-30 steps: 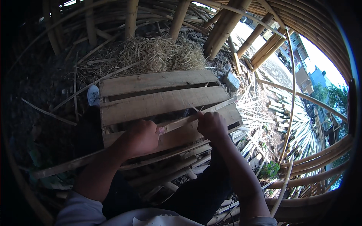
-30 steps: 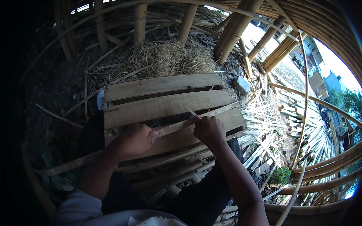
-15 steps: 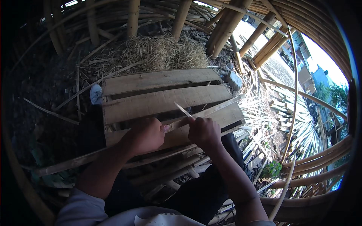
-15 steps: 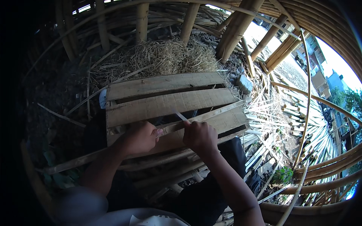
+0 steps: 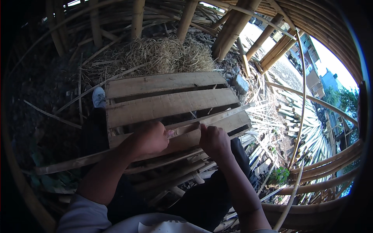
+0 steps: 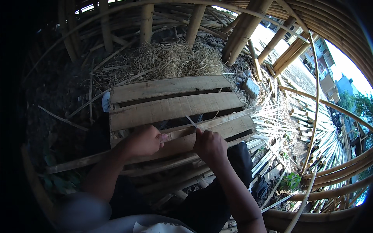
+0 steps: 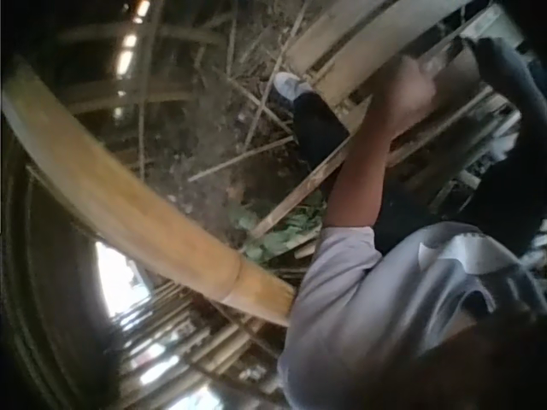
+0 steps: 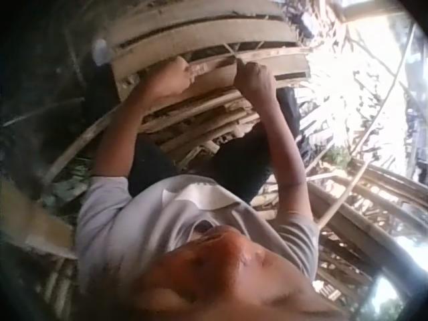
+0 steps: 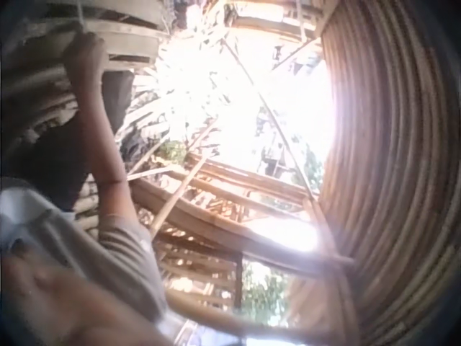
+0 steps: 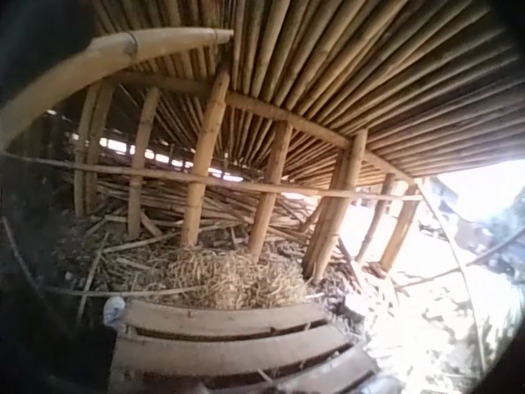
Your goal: The person uses a knife to shave and smooth a thin bamboo strip while seated. They repeatedly draw the blade along the strip, rotate it, and adjust grip to remove splinters and flatten the surface.
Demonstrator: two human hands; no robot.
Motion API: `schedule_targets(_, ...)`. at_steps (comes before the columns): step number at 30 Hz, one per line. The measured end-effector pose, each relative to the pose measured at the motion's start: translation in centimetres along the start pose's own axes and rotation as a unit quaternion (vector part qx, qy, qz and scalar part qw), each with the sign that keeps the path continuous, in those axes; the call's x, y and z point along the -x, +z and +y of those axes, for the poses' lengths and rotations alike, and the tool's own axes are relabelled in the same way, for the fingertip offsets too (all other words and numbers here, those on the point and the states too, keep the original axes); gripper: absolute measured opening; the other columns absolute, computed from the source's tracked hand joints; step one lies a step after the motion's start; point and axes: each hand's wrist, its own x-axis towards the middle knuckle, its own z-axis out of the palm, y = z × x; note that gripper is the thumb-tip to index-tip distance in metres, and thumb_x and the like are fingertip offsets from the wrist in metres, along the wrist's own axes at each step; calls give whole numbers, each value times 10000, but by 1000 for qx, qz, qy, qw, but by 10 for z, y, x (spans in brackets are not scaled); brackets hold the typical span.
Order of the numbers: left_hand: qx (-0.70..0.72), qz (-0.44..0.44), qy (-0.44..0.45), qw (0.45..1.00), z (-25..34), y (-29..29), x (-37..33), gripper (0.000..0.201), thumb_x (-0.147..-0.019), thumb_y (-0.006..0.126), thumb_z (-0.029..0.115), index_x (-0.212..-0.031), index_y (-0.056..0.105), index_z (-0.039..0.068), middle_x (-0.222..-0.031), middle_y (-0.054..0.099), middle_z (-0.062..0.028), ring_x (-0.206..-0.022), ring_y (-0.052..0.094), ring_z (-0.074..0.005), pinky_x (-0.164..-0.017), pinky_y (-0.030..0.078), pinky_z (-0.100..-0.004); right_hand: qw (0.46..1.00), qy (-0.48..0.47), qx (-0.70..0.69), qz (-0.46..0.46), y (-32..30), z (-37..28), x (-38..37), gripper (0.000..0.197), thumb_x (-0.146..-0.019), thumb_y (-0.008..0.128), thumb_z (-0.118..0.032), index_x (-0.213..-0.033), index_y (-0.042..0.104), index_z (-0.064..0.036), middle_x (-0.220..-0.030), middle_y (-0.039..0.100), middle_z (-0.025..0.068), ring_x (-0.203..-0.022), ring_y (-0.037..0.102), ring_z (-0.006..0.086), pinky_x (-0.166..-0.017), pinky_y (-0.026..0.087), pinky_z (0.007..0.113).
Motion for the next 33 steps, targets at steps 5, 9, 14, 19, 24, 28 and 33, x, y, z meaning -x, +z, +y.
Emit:
schedule_targets(5,7,26,-22,999,-4,-5,-1,521,-1064,562,372,-806,710,-56,-746,688,-263,-750,715,-413,-772,544,-495,988,-27,-139,-62,-22,2,2,357,-1031,584,-237,-841,628,62,-755,650,293,-753,663,477,-658,517,513)
schedule_targets(9,48,42,-21,998,-1,-26,3,519,-1076,545,370,-825,715,-51,-742,692,-250,-742,718,-386,-769,547,-479,975,-48,-216,-11,-33,2,-18,265,-1019,617,-173,-895,633,61,-729,623,289,-708,637,490,-626,485,475)
schedule_targets(14,44,76,-25,996,-3,-42,8,477,-1080,544,355,-845,711,-24,-752,697,-243,-752,717,-390,-771,548,-462,966,-105,-234,34,-44,9,-75,256,-1052,576,-176,-925,647,35,-739,654,244,-678,651,429,-634,490,453)
schedule_targets(19,-60,160,37,985,-18,-34,13,354,-1063,565,289,-938,687,-19,-809,701,-267,-819,723,-427,-781,550,-508,969,-33,-246,4,-13,30,-111,344,-1067,556,-236,-888,670,34,-753,677,232,-697,692,379,-646,499,457)
schedule_targets(24,-85,125,26,988,-21,-32,25,261,-1034,587,219,-974,683,-16,-875,700,-262,-855,703,-449,-764,545,-502,989,32,-145,22,2,54,-108,458,-1063,556,-319,-827,695,47,-716,665,255,-679,673,428,-626,490,485)
schedule_targets(28,-41,66,-26,997,-15,-40,43,242,-1018,616,213,-931,675,-5,-852,693,-253,-840,706,-439,-741,546,-500,994,44,-102,5,-14,47,-108,504,-1041,578,-353,-789,687,70,-717,640,303,-739,660,503,-655,503,531)
schedule_targets(33,-95,85,-39,991,-23,-30,43,269,-1002,653,248,-893,670,3,-824,683,-249,-812,709,-426,-719,541,-500,991,115,-63,-15,-12,62,-110,588,-1036,573,-408,-739,684,87,-706,629,322,-758,658,519,-681,516,545)
